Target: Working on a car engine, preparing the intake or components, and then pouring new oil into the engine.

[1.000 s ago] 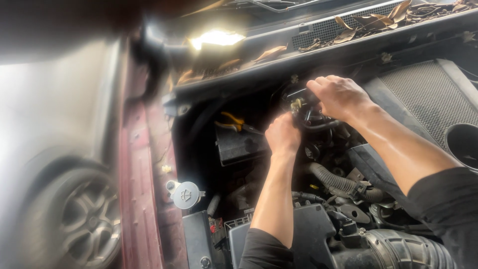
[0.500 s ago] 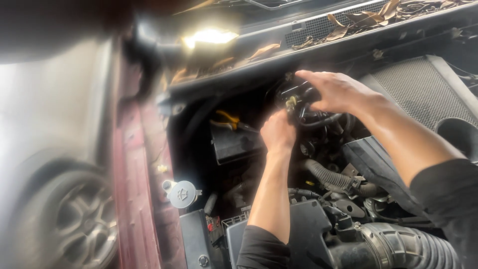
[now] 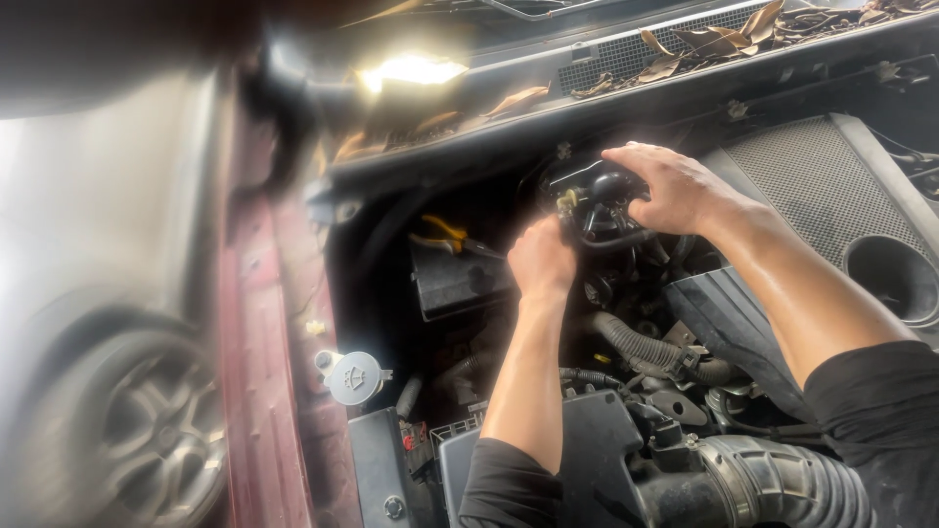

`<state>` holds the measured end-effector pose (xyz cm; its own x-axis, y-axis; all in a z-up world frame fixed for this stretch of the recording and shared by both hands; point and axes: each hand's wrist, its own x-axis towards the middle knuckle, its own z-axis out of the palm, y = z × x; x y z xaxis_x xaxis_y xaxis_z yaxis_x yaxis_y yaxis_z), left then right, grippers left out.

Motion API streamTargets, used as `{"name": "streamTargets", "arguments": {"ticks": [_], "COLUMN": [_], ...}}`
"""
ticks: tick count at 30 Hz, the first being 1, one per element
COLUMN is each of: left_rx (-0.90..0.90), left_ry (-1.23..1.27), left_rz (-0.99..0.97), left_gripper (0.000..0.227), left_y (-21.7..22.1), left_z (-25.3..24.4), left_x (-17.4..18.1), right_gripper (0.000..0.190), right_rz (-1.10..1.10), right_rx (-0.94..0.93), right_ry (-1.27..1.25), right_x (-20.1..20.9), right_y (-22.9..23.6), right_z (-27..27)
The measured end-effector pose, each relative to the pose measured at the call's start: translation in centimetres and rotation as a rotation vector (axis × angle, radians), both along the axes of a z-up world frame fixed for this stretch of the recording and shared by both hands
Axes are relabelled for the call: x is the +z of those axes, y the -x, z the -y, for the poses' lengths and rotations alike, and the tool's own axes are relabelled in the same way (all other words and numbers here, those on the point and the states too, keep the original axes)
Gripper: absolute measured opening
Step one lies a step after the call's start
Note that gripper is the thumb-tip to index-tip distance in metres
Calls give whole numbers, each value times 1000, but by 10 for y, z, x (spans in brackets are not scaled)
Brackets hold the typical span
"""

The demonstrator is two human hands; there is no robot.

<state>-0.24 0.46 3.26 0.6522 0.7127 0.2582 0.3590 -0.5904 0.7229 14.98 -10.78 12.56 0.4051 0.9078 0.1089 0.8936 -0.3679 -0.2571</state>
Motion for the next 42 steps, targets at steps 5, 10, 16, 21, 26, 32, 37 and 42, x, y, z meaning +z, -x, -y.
{"name": "streamTargets", "arguments": {"ticks": [5, 10, 16, 21, 26, 32, 37, 42], "left_rx": [4, 7, 4, 0, 0, -183, -75, -54], "left_ry": [-18, -22, -18, -3, -10, 100, -25, -44], "left_rz": [-8, -2, 16, -13, -19, -78, -63, 6], "left_gripper": [14, 13, 12, 11, 13, 16, 14, 13], "left_y": [0, 0, 1, 3, 5, 13, -2, 3], "left_z": [1, 1, 1, 2, -4, -14, -10, -2], "left_x": [1, 1, 1, 8, 9, 29, 0, 10], "right_gripper": [77, 76, 78, 77, 77, 79, 73, 61], "right_rz": [-2, -6, 12, 14, 25, 43, 76, 217], "right_rx": [-10, 1, -20, -24, -5, 37, 48, 11], "right_ry": [-3, -20, -4, 3, -7, -7, -28, 2], "right_x": [3, 0, 1, 0, -2, 4, 10, 16], "right_y": [1, 1, 8, 6, 4, 4, 14, 29], "right_z": [1, 0, 0, 0, 0, 0, 3, -6]}}
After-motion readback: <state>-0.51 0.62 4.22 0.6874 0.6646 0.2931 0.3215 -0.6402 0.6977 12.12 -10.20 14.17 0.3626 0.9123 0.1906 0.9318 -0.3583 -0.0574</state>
